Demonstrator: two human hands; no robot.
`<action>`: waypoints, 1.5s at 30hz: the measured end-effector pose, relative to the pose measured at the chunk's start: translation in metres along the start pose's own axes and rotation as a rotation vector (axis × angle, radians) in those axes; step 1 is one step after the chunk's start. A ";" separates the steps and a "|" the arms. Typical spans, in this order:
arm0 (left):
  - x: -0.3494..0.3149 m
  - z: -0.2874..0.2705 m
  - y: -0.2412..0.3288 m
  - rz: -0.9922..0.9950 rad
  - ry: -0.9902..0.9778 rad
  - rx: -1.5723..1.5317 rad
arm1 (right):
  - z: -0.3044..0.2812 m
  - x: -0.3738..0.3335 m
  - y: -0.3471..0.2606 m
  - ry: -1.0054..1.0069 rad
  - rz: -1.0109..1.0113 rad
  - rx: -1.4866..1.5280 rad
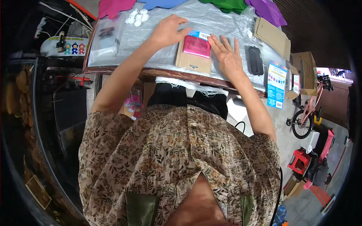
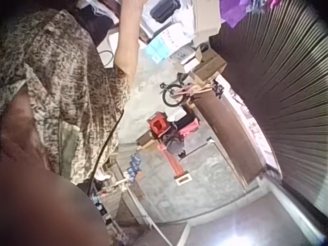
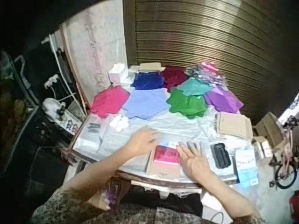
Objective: Folding various colorful plastic or foil sheets and inserting them into cardboard envelopes for packaging.
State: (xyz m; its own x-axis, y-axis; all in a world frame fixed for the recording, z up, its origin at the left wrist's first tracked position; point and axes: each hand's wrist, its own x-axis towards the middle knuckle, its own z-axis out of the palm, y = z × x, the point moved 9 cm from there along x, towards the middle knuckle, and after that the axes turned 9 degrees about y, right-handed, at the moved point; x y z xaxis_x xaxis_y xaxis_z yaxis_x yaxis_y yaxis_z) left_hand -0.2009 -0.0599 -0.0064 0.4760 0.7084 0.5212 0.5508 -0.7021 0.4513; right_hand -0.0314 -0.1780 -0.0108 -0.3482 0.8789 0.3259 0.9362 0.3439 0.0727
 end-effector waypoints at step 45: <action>-0.676 -0.013 -0.201 -0.613 -0.324 0.636 | 0.010 -0.042 0.073 0.155 0.692 1.272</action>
State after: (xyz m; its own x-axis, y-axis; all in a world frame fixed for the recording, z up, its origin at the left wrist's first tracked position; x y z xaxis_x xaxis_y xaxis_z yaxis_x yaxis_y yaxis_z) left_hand -0.6421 -0.3988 -0.4402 0.0936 0.9941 0.0539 0.9941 -0.0963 0.0498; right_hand 0.0513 -0.1861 -0.0284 0.2313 0.9716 0.0510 0.2079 0.0018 -0.9781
